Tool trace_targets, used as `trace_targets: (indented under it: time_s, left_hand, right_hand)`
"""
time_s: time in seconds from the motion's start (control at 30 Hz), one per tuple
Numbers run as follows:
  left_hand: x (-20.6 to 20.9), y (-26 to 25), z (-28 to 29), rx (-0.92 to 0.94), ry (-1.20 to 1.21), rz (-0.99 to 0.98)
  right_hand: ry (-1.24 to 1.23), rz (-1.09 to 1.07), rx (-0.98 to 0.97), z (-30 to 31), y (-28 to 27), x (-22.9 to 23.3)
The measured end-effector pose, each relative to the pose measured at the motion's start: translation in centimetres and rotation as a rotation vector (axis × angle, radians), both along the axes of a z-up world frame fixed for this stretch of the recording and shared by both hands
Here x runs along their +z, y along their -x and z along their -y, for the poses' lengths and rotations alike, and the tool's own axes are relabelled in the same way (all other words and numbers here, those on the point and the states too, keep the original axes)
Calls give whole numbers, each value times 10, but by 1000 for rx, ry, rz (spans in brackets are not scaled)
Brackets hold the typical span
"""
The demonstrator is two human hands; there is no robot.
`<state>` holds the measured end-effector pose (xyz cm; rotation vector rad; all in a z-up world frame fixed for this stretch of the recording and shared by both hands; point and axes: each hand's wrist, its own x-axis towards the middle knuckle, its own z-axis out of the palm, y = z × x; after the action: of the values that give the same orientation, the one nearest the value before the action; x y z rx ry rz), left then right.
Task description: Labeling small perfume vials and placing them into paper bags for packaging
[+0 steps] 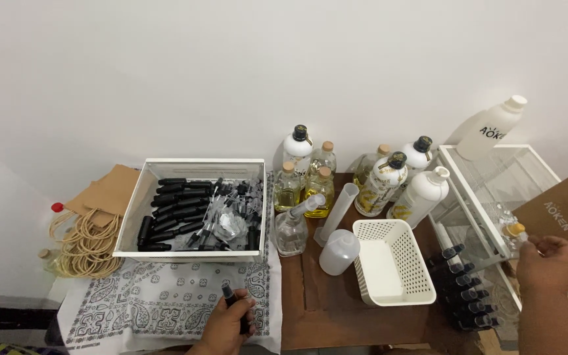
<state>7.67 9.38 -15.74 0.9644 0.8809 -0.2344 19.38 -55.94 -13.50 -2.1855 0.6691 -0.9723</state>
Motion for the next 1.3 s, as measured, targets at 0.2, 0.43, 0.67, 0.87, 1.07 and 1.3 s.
trace_targets:
  time_s: [0.2,0.43,0.67,0.87,1.07,1.3]
  left_hand:
    - [-3,3,-8,42,36,8]
    - [-10,5,-17,67,79,4]
    - [-6,3,-14,69,26,-10]
    - [-5,1,-14,28,-8,-8]
    - [13,2,-14,-14,27,-12]
    - [-8,7,-22,-75,97,68]
  right_hand:
    - [-16,-36,-60,-15,7,23]
    - [135,-112,-11,12,-14,16]
    - [310,-213,-121,16,-25,20]
    - [376,-145,-90,1,-25,22]
    - [114,229,121,-32,-17,39]
    - [-1037,405,906,-193,50,138]
